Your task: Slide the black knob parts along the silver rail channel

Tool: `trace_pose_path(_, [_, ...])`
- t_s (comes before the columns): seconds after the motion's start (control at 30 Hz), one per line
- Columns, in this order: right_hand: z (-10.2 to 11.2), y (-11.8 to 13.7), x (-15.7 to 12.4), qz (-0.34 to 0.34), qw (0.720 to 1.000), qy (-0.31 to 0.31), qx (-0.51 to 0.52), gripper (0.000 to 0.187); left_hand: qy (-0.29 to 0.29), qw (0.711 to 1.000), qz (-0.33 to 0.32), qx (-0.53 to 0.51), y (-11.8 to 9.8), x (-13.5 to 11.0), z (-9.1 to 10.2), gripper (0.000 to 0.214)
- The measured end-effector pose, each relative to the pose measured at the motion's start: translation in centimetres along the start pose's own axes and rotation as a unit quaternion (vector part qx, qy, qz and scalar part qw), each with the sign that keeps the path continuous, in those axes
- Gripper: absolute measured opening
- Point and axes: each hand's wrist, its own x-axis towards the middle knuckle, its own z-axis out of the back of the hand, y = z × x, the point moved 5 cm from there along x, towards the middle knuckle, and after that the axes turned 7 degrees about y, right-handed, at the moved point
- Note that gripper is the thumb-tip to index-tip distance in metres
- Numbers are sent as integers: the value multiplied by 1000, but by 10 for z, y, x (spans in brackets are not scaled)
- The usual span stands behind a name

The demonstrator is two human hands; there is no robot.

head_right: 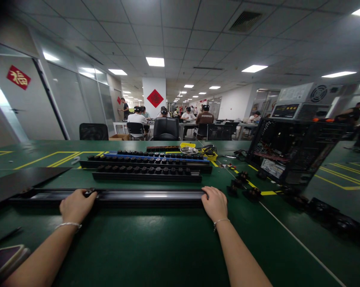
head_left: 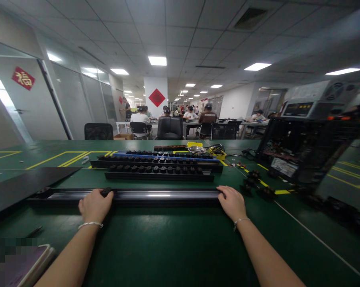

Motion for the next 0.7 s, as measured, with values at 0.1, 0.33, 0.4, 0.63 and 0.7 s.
trace_pose_path(0.1, [0, 1, 0, 2, 1000, 0, -4, 36, 0, 1000, -5, 0, -2, 0, -1, 53])
trace_pose_path(0.33, [2, 2, -1, -2, 1000, 12, -2, 36, 3, 1000, -23, 7, -8, -2, -3, 51])
trace_pose_path(0.4, [3, 2, -1, 1, 1000, 12, -2, 36, 1, 1000, -28, 8, -10, -3, -4, 50])
trace_pose_path(0.63, [2, 1, 0, 6, 1000, 5, -7, 35, 8, 999, -36, 9, -14, -7, -4, 51])
trace_pose_path(0.7, [2, 1, 0, 7, 1000, 5, -9, 35, 9, 999, -38, 10, -16, -8, -3, 51])
